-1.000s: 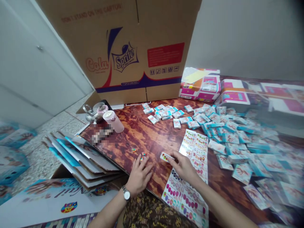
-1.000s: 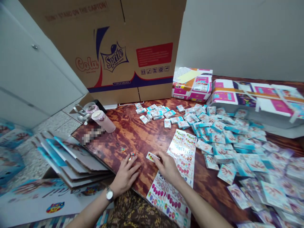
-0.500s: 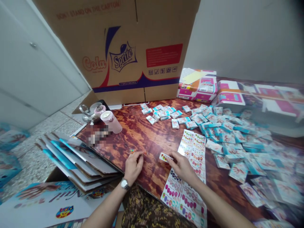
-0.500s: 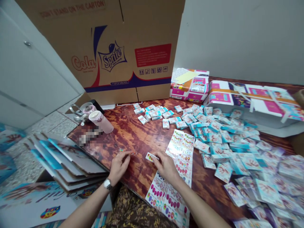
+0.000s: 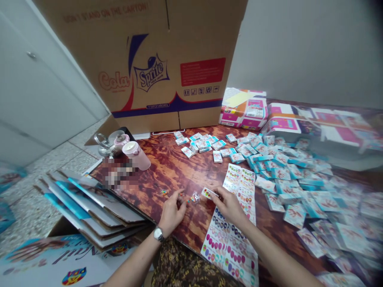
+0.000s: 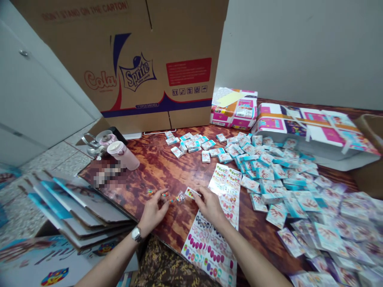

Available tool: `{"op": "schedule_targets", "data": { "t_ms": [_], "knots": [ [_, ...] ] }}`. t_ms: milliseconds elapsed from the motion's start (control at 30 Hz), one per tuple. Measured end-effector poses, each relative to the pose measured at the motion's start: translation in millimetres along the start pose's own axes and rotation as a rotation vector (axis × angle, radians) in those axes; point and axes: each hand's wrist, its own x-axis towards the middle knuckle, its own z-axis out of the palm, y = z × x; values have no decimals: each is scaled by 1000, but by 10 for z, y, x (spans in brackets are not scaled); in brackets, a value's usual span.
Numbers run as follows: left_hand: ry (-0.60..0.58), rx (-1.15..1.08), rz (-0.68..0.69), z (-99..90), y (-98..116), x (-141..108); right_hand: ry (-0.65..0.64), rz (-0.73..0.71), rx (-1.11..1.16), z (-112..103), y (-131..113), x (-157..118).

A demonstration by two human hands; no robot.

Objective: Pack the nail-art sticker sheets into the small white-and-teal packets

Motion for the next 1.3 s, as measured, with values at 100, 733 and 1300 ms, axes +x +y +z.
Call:
{"op": "schedule_targets", "data": {
  "t_ms": [100, 733, 1300],
  "knots": [
    [-83, 187, 38, -22, -92, -80, -9, -41, -51, 19, -15, 44],
    [-56, 473, 369, 306, -85, -165, -97, -471, -825, 606, -40, -2],
    [212, 468, -84, 283, 83, 1850, -147, -424, -817, 558, 38, 170]
  ]
}}
